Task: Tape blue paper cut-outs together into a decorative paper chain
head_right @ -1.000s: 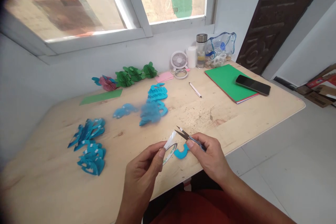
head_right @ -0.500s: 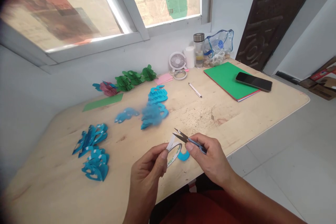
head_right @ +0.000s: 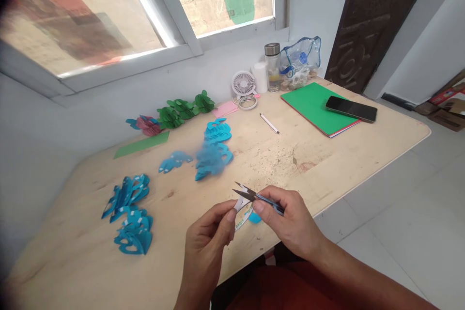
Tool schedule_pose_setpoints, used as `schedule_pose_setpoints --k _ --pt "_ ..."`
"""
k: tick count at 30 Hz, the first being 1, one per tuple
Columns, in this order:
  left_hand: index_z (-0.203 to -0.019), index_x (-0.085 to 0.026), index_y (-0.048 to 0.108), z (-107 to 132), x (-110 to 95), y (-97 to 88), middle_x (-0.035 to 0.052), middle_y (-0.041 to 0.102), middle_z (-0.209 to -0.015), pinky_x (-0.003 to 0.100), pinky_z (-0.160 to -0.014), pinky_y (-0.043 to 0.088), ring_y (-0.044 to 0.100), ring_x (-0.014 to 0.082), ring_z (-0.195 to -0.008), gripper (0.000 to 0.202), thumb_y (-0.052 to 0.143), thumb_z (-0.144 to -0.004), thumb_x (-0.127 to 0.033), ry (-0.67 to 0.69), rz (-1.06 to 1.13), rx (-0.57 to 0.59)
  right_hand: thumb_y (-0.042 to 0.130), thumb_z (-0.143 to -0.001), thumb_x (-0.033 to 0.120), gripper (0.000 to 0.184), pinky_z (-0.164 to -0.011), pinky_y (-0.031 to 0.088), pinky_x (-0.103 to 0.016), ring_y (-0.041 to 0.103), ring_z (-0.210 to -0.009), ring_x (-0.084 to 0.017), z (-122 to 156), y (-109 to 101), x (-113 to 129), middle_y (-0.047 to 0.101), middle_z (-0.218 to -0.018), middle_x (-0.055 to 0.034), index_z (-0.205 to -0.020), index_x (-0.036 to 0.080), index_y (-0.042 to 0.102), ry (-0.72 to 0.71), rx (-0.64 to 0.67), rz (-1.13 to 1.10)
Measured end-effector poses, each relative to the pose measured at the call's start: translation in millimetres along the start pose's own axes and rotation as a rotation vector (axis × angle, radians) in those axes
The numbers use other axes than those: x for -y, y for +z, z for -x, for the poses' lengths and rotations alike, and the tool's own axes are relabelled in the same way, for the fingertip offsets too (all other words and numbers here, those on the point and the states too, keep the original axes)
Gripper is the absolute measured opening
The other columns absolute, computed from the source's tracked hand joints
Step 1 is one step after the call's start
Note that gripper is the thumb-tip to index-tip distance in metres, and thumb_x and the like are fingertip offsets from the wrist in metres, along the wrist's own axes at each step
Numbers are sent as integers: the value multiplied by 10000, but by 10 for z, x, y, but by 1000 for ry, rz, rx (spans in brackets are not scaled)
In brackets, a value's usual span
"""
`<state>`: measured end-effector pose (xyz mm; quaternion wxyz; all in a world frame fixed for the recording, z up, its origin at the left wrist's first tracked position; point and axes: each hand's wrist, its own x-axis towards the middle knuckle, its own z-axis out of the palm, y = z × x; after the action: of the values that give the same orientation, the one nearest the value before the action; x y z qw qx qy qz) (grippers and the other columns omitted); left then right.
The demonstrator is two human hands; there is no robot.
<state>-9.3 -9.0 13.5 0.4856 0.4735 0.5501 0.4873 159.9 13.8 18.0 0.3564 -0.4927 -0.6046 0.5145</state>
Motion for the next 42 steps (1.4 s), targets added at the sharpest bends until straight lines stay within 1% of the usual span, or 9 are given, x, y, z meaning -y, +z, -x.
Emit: schedule_pose_setpoints --k 5,11,14,20,29,33,35,38,42 --pt "-936 -170 751 9 -6 -7 -1 569 -572 201 -482 385 412 94 -494 257 626 -818 -360 -15 -14 9 499 -887 496 367 -587 398 -246 525 -658 -142 15 -1 -5 611 -731 -19 -822 176 665 -17 -19 17" --pt "-922 -167 760 14 3 -7 -21 483 -492 207 -472 392 422 109 -490 268 629 -809 -371 -13 -28 -10 514 -886 467 335 -537 374 -231 478 -606 -129 37 3 -21 542 -661 0 -778 180 648 -44 -56 55" --pt "-926 -164 759 11 -5 -3 -11 514 -511 208 -470 391 422 107 -488 275 629 -807 -375 -10 -36 -10 520 -883 462 330 -522 369 -230 469 -588 -127 42 4 -32 527 -640 3 -752 183 639 -53 -68 91" --pt "-910 -163 759 9 -21 6 0 567 -549 207 -466 379 416 101 -479 289 636 -795 -397 -27 -32 -1 531 -881 443 317 -528 384 -227 490 -583 -126 42 7 -39 553 -638 2 -747 181 648 -97 -119 155" --pt "-866 -174 763 49 -15 -4 -18 521 -508 199 -445 344 389 95 -464 247 657 -782 -380 -10 -50 -6 509 -881 464 349 -526 398 -233 519 -596 -141 38 3 -45 600 -663 -13 -767 178 673 -94 -160 206" --pt "-818 -165 760 59 -65 0 -30 490 -478 206 -451 348 388 97 -458 240 679 -752 -381 -52 -23 -92 539 -853 482 325 -531 415 -236 537 -603 -151 19 -30 -51 616 -665 -7 -801 190 673 -63 -219 202" --pt "-804 -162 753 54 -88 6 -42 462 -458 205 -459 349 383 93 -456 233 684 -747 -378 -61 18 -154 537 -852 489 330 -541 420 -240 548 -620 -156 16 -44 -56 633 -696 -14 -810 192 675 -57 -185 211" --pt "-783 -159 742 36 -104 24 -44 471 -462 203 -461 343 377 84 -452 218 691 -743 -367 -41 66 -211 513 -867 492 353 -548 415 -243 555 -645 -159 23 -45 -62 643 -731 -25 -777 187 667 -48 -107 205" --pt "-776 -153 740 14 -87 48 -34 501 -484 207 -460 338 378 83 -455 223 693 -740 -367 -32 78 -199 517 -870 485 346 -548 398 -240 531 -638 -149 38 -27 -57 615 -711 -16 -792 185 670 -39 -75 179"
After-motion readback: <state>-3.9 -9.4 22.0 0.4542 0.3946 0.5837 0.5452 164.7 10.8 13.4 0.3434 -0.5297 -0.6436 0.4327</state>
